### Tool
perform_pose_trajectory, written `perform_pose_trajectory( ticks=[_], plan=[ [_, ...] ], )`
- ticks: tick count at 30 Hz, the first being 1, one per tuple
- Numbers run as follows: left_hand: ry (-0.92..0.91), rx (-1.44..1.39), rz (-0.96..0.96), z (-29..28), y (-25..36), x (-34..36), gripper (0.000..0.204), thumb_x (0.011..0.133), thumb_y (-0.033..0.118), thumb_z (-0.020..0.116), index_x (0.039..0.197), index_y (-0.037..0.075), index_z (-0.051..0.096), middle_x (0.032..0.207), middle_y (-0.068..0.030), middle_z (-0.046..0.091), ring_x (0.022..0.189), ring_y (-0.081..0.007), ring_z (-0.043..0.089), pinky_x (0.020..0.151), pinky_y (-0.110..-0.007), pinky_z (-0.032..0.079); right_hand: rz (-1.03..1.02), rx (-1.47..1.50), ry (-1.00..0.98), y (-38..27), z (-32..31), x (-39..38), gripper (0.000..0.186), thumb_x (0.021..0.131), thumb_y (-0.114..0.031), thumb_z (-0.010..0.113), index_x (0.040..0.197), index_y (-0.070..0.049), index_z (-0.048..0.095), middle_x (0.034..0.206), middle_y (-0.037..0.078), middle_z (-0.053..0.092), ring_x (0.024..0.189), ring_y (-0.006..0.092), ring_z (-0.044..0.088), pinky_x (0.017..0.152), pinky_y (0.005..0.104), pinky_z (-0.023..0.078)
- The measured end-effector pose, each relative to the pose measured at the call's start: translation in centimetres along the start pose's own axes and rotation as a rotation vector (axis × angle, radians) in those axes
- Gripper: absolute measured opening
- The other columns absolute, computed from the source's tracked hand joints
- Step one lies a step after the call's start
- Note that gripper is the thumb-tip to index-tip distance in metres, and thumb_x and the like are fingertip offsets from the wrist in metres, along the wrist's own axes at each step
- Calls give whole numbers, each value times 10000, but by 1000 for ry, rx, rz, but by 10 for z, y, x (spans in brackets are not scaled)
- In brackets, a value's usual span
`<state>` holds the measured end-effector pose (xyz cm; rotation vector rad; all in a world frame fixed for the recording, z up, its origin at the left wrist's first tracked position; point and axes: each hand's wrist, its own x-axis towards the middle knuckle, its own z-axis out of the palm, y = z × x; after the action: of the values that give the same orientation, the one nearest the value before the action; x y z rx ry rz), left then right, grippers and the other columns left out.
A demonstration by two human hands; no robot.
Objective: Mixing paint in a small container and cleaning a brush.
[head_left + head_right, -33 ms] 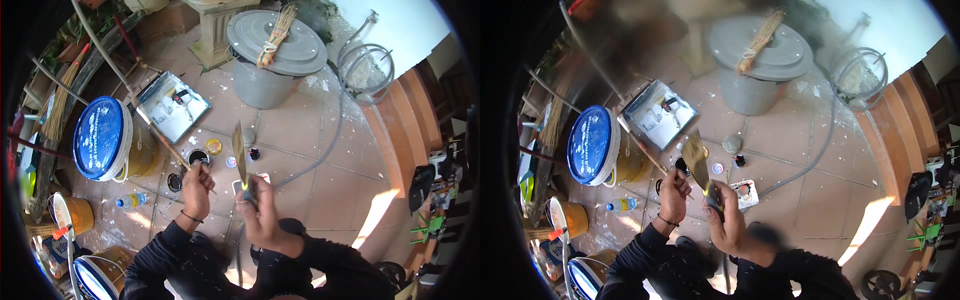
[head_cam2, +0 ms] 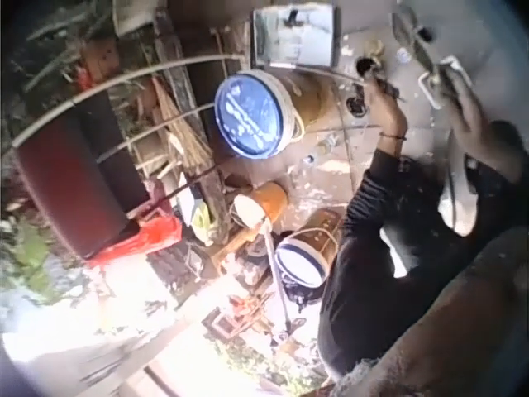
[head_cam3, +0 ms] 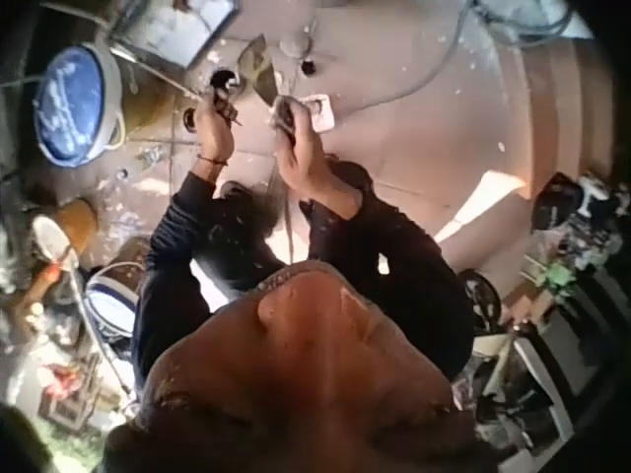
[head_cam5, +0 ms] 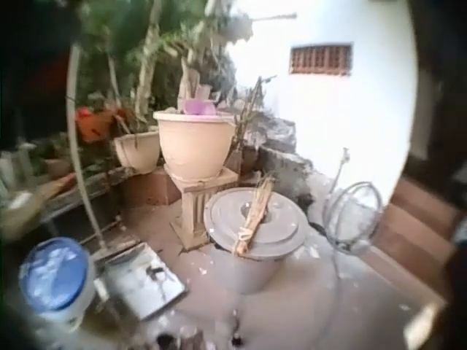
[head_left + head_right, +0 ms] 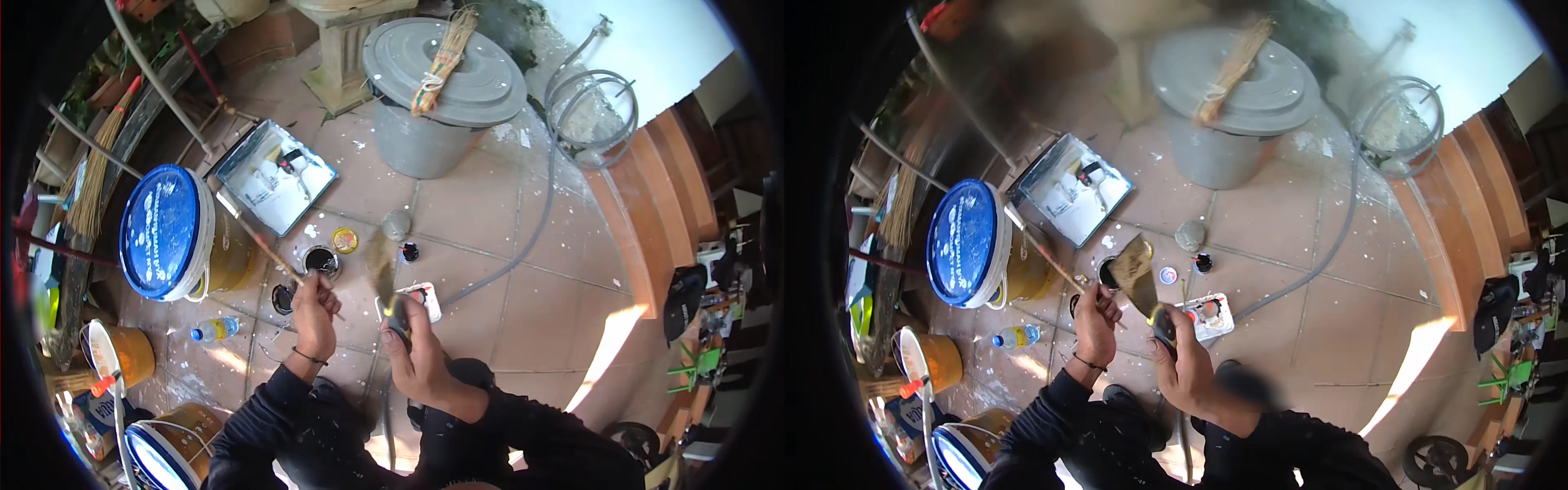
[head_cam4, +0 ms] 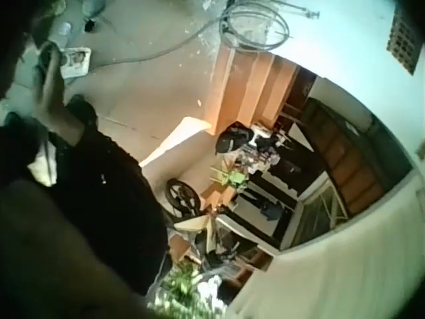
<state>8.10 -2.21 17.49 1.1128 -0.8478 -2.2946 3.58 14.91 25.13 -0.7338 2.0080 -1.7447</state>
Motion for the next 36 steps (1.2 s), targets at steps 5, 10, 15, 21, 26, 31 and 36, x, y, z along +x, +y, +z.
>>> perform_pose_trajectory(
  ticks=[5, 10, 15, 21, 26, 31, 36],
  plan=[
    [283, 336, 163, -17, -14, -51, 324, 1028, 264, 548, 749, 120, 470, 613, 55, 369, 525, -59, 338, 489, -263, 279, 62, -371, 17, 12, -17, -25, 471, 971, -142, 621, 1383, -14, 433, 1197, 250, 620, 1066, 437, 641, 869, 471, 533],
    [356, 364, 99, 20, -16, -210, 432, 988, 189, 595, 595, 135, 424, 562, 60, 428, 508, -39, 349, 475, -265, 241, 228, -600, 74, -18, -42, -96, 474, 941, -129, 651, 1354, 0, 459, 1191, 264, 611, 1054, 448, 634, 897, 472, 514],
    [262, 360, -26, 62, 81, -338, 478, 968, 266, 624, 534, 115, 489, 436, 5, 434, 317, -93, 339, 342, -271, 217, 291, -545, 166, -117, -66, -185, 545, 909, -115, 649, 1397, -38, 419, 1245, 265, 583, 1119, 470, 596, 930, 501, 501],
    [5, 530, -157, 85, 197, -411, 426, 989, 256, 618, 668, -17, 684, 554, -48, 614, 404, -87, 473, 401, -246, 312, 268, -488, 179, -268, -82, -210, 627, 811, -64, 640, 1398, -78, 421, 1183, 210, 624, 1017, 397, 655, 842, 457, 550],
    [-170, 697, 60, 124, 207, -438, 313, 1011, 231, 639, 911, -43, 754, 781, -91, 713, 695, -115, 612, 652, -268, 465, 378, -295, 208, -337, -85, -188, 522, 890, -98, 657, 1361, -100, 432, 1087, 174, 618, 892, 312, 667, 763, 420, 543],
    [-163, 719, 30, 201, 188, -457, 261, 996, 243, 683, 1024, 3, 782, 708, -15, 673, 584, -37, 502, 528, -226, 370, 287, -212, 111, -330, -111, -169, 569, 860, -63, 647, 1383, -88, 424, 1234, 253, 479, 1121, 460, 553, 927, 504, 494],
    [-210, 746, -6, 299, 136, -470, 335, 994, 316, 654, 1166, 36, 719, 930, -79, 704, 740, -119, 593, 630, -284, 446, 259, 242, 79, -320, -193, -147, 493, 929, -96, 647, 1369, -77, 425, 1152, 205, 528, 1033, 330, 590, 891, 414, 509]
  ],
)
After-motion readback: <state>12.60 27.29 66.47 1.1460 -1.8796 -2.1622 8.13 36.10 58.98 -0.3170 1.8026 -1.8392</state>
